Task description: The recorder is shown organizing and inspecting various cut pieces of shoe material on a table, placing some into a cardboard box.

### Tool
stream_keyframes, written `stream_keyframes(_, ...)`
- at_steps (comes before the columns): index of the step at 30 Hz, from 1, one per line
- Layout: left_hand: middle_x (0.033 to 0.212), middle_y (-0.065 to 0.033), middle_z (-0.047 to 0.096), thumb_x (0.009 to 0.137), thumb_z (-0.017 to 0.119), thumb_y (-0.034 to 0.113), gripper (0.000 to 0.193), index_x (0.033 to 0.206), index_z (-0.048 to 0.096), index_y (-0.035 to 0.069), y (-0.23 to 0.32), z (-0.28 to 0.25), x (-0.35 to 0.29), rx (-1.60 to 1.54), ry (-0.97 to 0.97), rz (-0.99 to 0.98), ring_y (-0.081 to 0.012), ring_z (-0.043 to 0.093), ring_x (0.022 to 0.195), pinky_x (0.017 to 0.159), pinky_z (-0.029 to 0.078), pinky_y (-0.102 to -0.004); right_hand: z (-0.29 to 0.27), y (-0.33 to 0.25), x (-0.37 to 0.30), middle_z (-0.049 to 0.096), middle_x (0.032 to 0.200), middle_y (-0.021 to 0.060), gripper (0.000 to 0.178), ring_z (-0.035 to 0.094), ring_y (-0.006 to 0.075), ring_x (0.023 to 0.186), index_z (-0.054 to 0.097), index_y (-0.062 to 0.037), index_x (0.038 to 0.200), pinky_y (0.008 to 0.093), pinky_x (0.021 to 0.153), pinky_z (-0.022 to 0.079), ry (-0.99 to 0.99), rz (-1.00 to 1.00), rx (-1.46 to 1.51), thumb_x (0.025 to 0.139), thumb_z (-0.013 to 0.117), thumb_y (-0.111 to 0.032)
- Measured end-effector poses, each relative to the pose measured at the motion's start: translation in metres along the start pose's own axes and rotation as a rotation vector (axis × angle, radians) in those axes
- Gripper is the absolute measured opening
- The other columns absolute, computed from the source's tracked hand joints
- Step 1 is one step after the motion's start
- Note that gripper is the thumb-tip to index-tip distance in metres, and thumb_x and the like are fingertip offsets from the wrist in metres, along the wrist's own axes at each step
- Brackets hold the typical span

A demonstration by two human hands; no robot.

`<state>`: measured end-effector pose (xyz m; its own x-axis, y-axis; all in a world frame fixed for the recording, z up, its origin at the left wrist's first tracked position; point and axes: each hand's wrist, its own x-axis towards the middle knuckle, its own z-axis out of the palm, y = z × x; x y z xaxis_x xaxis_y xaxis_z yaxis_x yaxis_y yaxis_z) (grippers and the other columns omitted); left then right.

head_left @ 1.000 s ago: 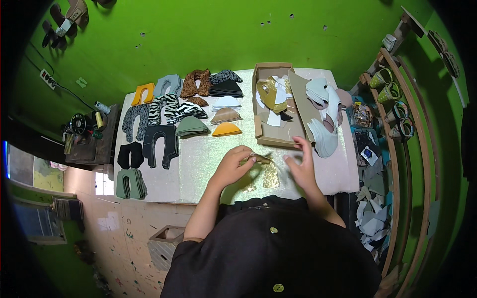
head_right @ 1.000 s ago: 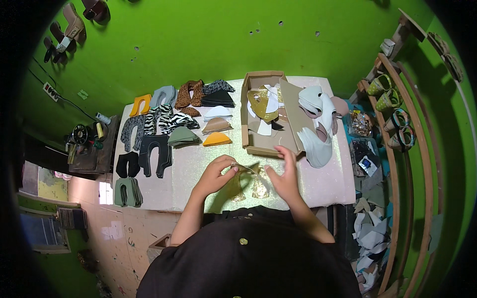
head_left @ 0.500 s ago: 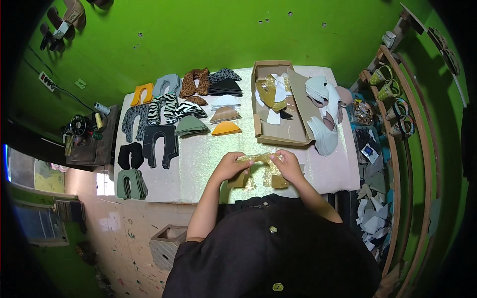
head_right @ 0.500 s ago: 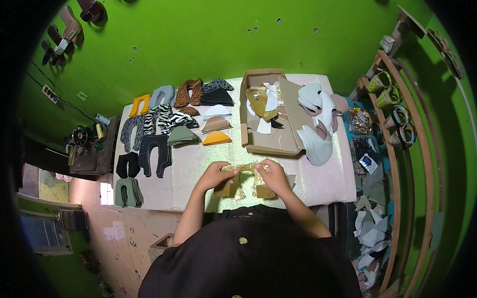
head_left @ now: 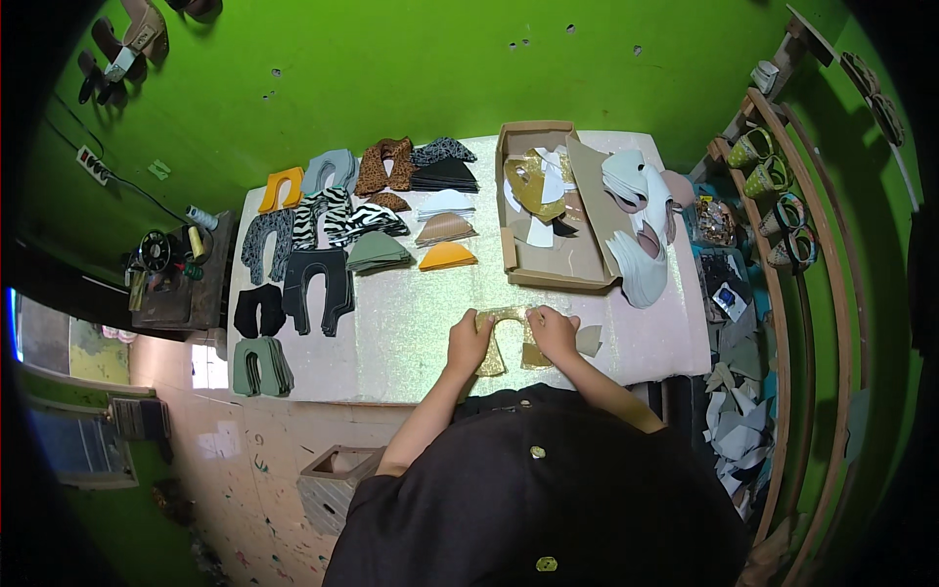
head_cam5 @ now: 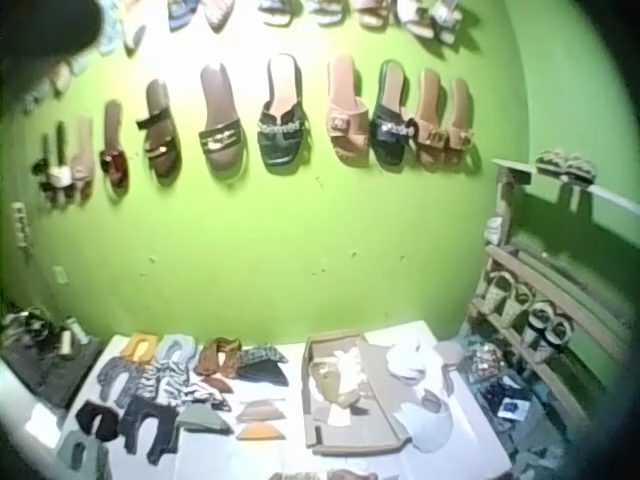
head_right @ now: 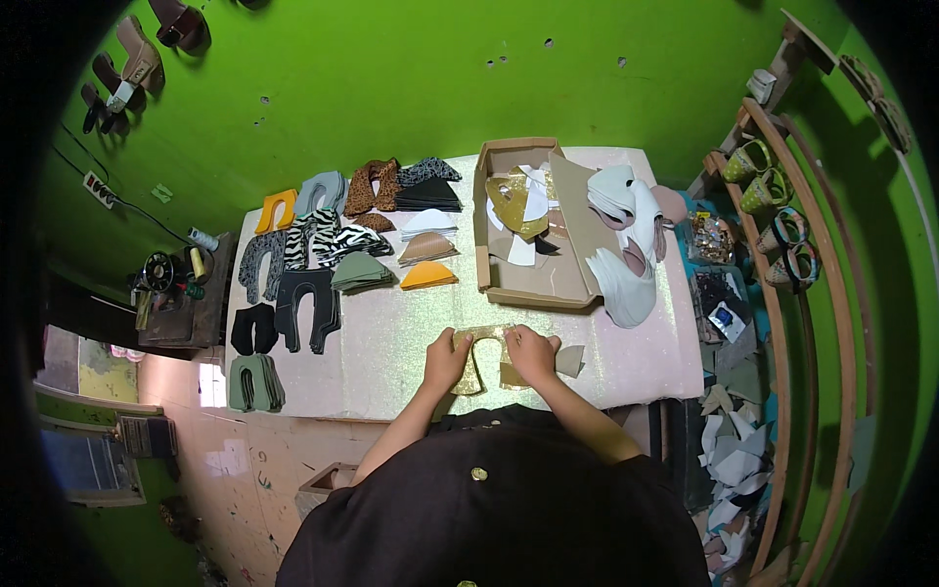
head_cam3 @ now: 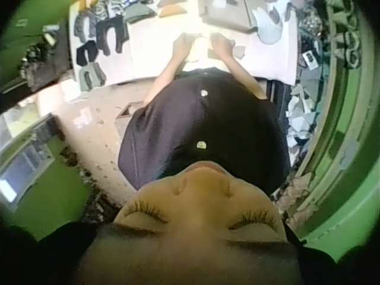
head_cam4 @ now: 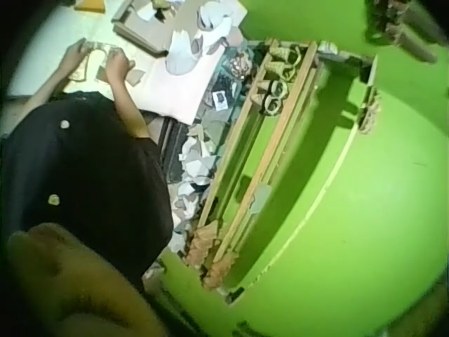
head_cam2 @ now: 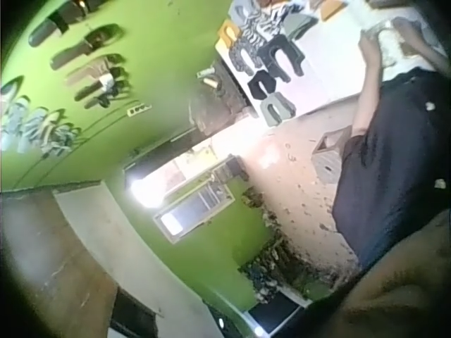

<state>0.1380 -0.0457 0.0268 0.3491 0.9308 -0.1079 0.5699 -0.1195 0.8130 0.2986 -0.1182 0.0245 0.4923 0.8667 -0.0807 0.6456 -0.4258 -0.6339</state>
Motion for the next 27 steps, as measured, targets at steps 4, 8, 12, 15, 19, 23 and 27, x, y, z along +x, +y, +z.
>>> stream_keyframes(4,0.065,-0.0194,0.057,0.083,0.062,0.028,0.031,0.085,0.055,-0.002,0.000,0.003,-0.002,0.169,0.044,0.056,-0.0321,0.057,0.059,0.056,0.044,-0.0398,0.003,0.001,0.003,0.061,0.061,0.0124,0.033,0.060,0.0313,0.066,0.062,-0.0078,0.080,0.0411,0.075,0.029,-0.039,-0.001,-0.073,0.087,0.050,-0.037)
stream_keyframes(8,0.092,-0.0187,0.060,0.082,0.061,0.030,0.030,0.095,0.058,0.004,0.008,0.000,-0.005,0.347,0.068,0.097,-0.0303,0.058,0.080,0.070,0.044,-0.0396,0.012,0.009,0.000,0.062,0.073,0.0118,0.026,0.059,0.0294,0.074,0.057,-0.0094,0.097,0.0412,0.076,0.029,0.099,-0.122,-0.148,0.085,0.054,-0.032)
stream_keyframes(12,0.114,-0.0170,0.052,0.081,0.060,0.030,0.035,0.109,0.057,0.008,0.002,0.000,-0.002,0.379,0.205,0.317,-0.0317,0.050,0.103,0.085,0.039,-0.0401,0.005,0.000,-0.006,0.056,0.100,0.0114,0.035,0.053,0.0255,0.096,0.051,-0.0098,0.112,0.0438,0.080,0.029,0.171,-0.144,-0.144,0.082,0.057,-0.028)
stream_keyframes(15,0.122,-0.0169,0.047,0.082,0.058,0.027,0.038,0.117,0.056,0.012,-0.001,0.004,-0.004,0.396,0.057,0.485,-0.0326,0.041,0.116,0.094,0.029,-0.0437,-0.006,0.001,-0.009,0.052,0.103,0.0101,0.039,0.048,0.0254,0.103,0.051,-0.0105,0.115,0.0444,0.083,0.028,0.207,-0.194,-0.122,0.079,0.059,-0.025)
stream_keyframes(19,0.125,-0.0177,0.044,0.083,0.055,0.028,0.038,0.117,0.056,0.011,-0.005,0.008,-0.009,0.390,0.074,0.436,-0.0342,0.036,0.120,0.098,0.023,-0.0475,-0.042,0.023,-0.018,0.053,0.103,0.0097,0.042,0.047,0.0260,0.105,0.050,-0.0115,0.115,0.0456,0.085,0.027,0.090,-0.120,-0.190,0.076,0.059,-0.022)
stream_keyframes(23,0.125,-0.0167,0.044,0.084,0.055,0.026,0.035,0.115,0.057,0.010,0.008,0.005,-0.003,0.292,0.125,0.441,-0.0333,0.036,0.120,0.098,0.022,-0.0455,-0.059,0.042,-0.034,0.055,0.101,0.0092,0.045,0.049,0.0267,0.103,0.050,-0.0127,0.115,0.0476,0.082,0.028,0.172,0.171,-0.279,0.072,0.061,-0.021)
stream_keyframes(27,0.112,-0.0145,0.054,0.084,0.055,0.024,0.028,0.106,0.061,0.008,0.028,0.003,0.001,0.170,0.126,0.456,-0.0297,0.047,0.109,0.093,0.030,-0.0414,-0.060,0.056,-0.037,0.055,0.087,0.0043,0.048,0.055,0.0231,0.090,0.048,-0.0130,0.116,0.0438,0.082,0.025,0.077,0.333,-0.118,0.071,0.064,-0.019)
